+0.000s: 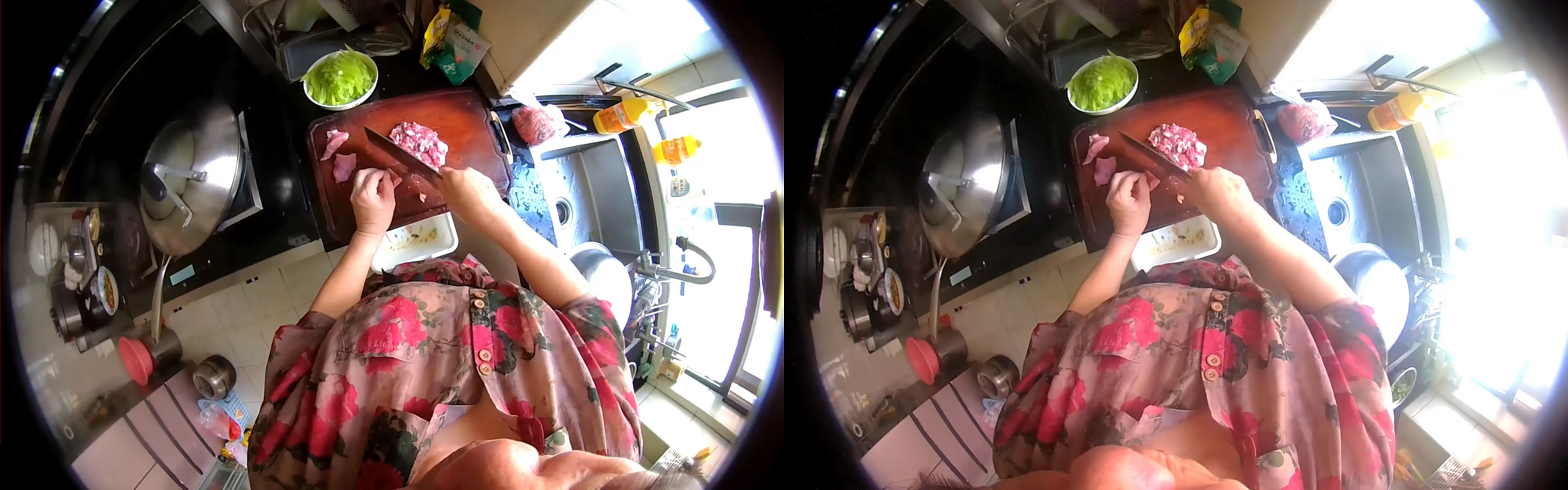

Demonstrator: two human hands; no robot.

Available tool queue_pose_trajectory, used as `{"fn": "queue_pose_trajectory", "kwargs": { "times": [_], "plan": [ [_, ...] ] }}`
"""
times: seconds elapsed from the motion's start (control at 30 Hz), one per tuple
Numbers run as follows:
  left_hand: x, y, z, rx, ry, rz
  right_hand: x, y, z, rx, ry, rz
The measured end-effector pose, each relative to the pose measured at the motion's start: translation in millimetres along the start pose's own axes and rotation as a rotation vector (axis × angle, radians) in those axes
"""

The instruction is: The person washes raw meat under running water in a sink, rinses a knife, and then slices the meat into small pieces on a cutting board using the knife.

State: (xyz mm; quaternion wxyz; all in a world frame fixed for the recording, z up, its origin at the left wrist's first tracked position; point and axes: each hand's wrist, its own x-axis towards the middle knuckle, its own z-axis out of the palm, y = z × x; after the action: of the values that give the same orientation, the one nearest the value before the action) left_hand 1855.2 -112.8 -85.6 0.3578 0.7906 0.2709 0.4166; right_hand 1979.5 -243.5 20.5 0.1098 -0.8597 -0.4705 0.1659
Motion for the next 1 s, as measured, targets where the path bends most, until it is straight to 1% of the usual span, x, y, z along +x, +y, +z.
{"fn": "queue_pose_trajectory", "kwargs": {
  "times": [0.03,0.13,0.2,0.27,0.3,0.33,0.37,0.4,0.43,0.47,0.53,0.7,0.77,0.8,0.9,0.93,1.0],
  "plan": [
    [0,1,-2,0.018,0.014,0.011,-9,1,-8,-0.012,-0.013,-0.05],
    [-2,-3,-1,0.096,-0.02,0.024,-22,1,-8,-0.033,-0.071,-0.067],
    [-4,-6,2,0.13,-0.1,0.062,-16,1,8,-0.071,-0.066,-0.082],
    [-5,-7,2,0.171,-0.147,0.077,0,-1,30,0.038,-0.021,-0.096],
    [-5,-6,0,0.19,-0.165,0.075,12,-8,37,-0.122,-0.081,-0.093],
    [0,-7,2,0.195,-0.152,0.097,20,-14,40,-0.103,0.04,-0.11],
    [-1,-6,2,0.192,-0.134,0.097,27,-12,37,-0.07,0.015,-0.082],
    [-3,-6,2,0.183,-0.12,0.09,30,-7,34,-0.039,-0.018,-0.049],
    [-3,-7,4,0.149,-0.1,0.085,27,-3,22,-0.169,-0.109,-0.117],
    [-2,-6,4,0.147,-0.093,0.083,23,-4,9,-0.175,-0.109,-0.122],
    [-5,-4,3,0.08,-0.051,-0.012,6,-6,-9,-0.062,-0.098,0.002],
    [-1,0,-2,0.066,-0.015,-0.046,-16,5,-3,-0.01,-0.074,-0.069],
    [4,10,-3,0.008,-0.074,-0.094,-16,9,7,-0.076,-0.11,-0.06],
    [0,-7,2,0.125,-0.115,0.032,-16,9,9,-0.072,-0.118,-0.062],
    [2,-7,3,0.161,-0.112,0.072,-13,8,-1,0.057,-0.084,-0.01],
    [3,-6,3,0.15,-0.098,0.064,-15,10,-5,0.097,0.006,-0.029],
    [1,-4,1,0.142,-0.089,0.044,-18,11,-14,0.112,0.054,-0.028]
  ]
}}
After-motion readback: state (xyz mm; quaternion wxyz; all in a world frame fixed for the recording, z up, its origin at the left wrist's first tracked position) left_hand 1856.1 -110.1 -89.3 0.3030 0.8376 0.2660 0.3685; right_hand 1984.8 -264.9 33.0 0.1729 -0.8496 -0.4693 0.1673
